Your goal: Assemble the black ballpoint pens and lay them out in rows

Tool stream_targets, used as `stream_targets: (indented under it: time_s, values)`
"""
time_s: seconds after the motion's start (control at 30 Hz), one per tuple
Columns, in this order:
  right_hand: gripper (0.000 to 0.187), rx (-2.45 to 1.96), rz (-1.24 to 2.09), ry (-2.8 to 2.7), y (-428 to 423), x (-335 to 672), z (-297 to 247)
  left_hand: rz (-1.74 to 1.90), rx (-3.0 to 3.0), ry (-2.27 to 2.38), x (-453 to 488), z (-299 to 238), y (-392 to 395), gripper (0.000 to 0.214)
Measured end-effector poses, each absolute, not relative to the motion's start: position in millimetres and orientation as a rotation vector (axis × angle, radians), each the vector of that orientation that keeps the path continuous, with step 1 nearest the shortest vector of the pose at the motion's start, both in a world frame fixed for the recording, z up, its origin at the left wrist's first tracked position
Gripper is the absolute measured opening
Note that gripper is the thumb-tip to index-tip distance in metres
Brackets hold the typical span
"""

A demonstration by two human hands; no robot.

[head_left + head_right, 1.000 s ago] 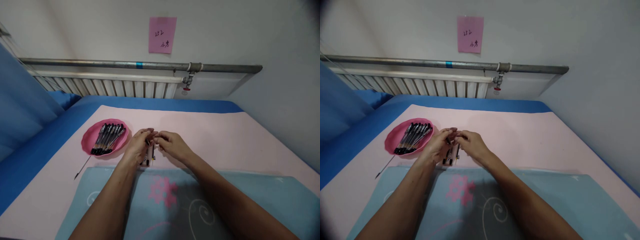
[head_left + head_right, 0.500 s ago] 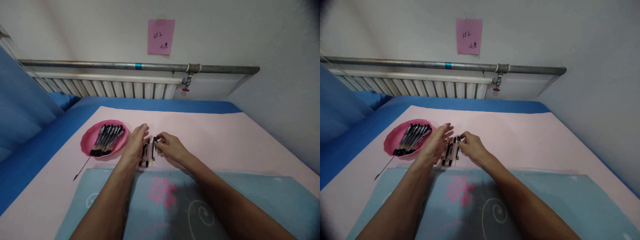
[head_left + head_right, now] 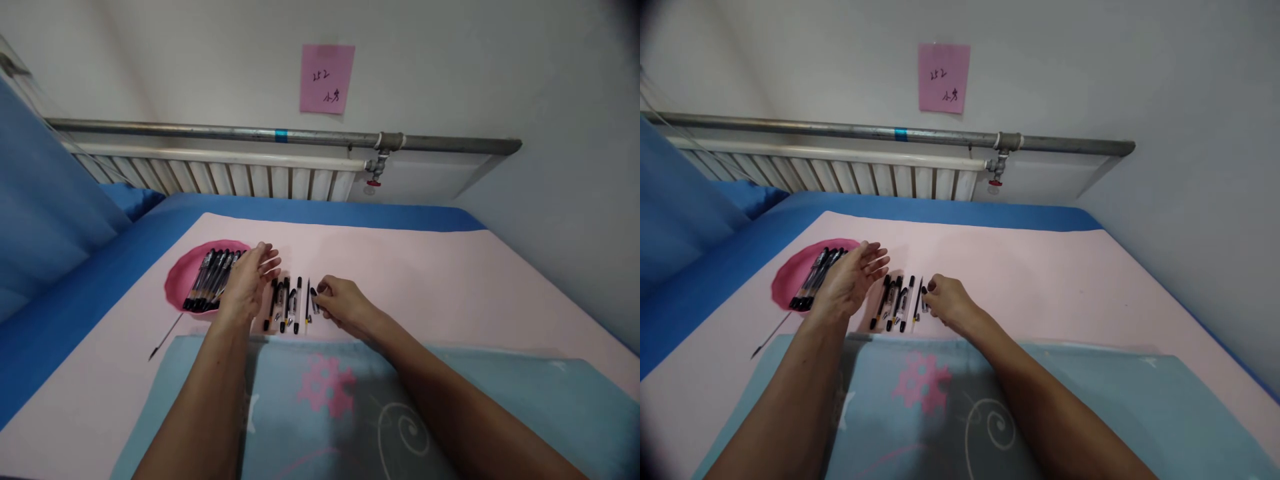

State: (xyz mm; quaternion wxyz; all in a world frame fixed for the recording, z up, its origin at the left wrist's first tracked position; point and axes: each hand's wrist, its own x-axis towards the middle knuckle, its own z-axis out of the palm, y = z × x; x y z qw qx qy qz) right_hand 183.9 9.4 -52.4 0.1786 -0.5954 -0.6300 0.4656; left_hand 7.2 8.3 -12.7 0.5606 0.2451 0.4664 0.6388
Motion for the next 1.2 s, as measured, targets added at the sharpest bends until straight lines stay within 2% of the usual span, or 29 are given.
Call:
stream_targets:
  time_s: [0.33, 0.6, 0.97, 1.2]
  values:
    - [0.007, -1.625, 1.313, -1.836, 9.8, 182.6, -53.5, 1.526, 0.559, 1.121, -3.0, -11.9, 9.0, 0.021]
    - [0.009, -1.516, 1.14, -1.942, 9.7, 182.4, -57.0, 1.528, 0.569, 1.132, -8.6, -8.1, 8.1, 0.016]
    - [0.014, -1.55, 1.088, -2.034, 4.0, 186.2, -40.5, 1.692, 0.541, 1.219, -41.7, 2.5, 5.5, 0.007]
    - [0.018, -1.468, 1.333, -2.276, -2.9, 195.3, -28.3, 1.782, 0.529, 1.295, -61.3, 1.1, 5.3, 0.004]
